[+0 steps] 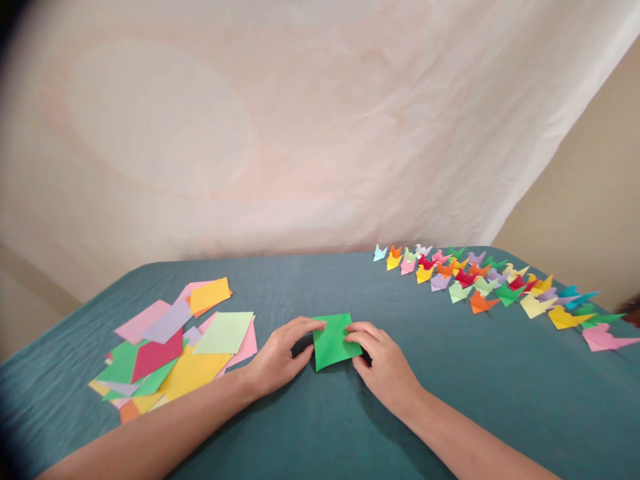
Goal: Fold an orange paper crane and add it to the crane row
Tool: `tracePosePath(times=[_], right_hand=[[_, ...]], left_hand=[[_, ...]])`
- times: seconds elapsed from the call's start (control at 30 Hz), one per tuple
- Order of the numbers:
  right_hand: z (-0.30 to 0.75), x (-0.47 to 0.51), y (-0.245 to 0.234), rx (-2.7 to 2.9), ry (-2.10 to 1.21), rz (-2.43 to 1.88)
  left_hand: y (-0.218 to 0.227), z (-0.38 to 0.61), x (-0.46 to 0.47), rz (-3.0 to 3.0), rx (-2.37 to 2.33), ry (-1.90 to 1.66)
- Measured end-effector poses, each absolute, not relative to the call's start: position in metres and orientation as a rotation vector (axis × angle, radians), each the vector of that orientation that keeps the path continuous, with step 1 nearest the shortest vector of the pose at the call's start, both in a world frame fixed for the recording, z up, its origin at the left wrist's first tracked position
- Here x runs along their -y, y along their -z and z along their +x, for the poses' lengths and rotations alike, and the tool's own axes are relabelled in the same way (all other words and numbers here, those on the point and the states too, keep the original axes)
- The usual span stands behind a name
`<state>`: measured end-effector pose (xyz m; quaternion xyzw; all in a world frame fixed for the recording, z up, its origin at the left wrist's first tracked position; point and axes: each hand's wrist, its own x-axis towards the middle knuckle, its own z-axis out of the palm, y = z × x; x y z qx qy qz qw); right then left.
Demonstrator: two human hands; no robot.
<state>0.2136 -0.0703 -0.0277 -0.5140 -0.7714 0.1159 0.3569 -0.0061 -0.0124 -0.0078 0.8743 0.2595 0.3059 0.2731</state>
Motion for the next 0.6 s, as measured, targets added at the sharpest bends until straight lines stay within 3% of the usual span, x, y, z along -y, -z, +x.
tracePosePath(times=[0.6], right_hand=[[0.2144, 0.0696, 0.0309, 2.027, -0.267, -1.319]], left_hand=[[0.0071, -0.0061, 0.0117, 2.354, -0.715, -0.843]])
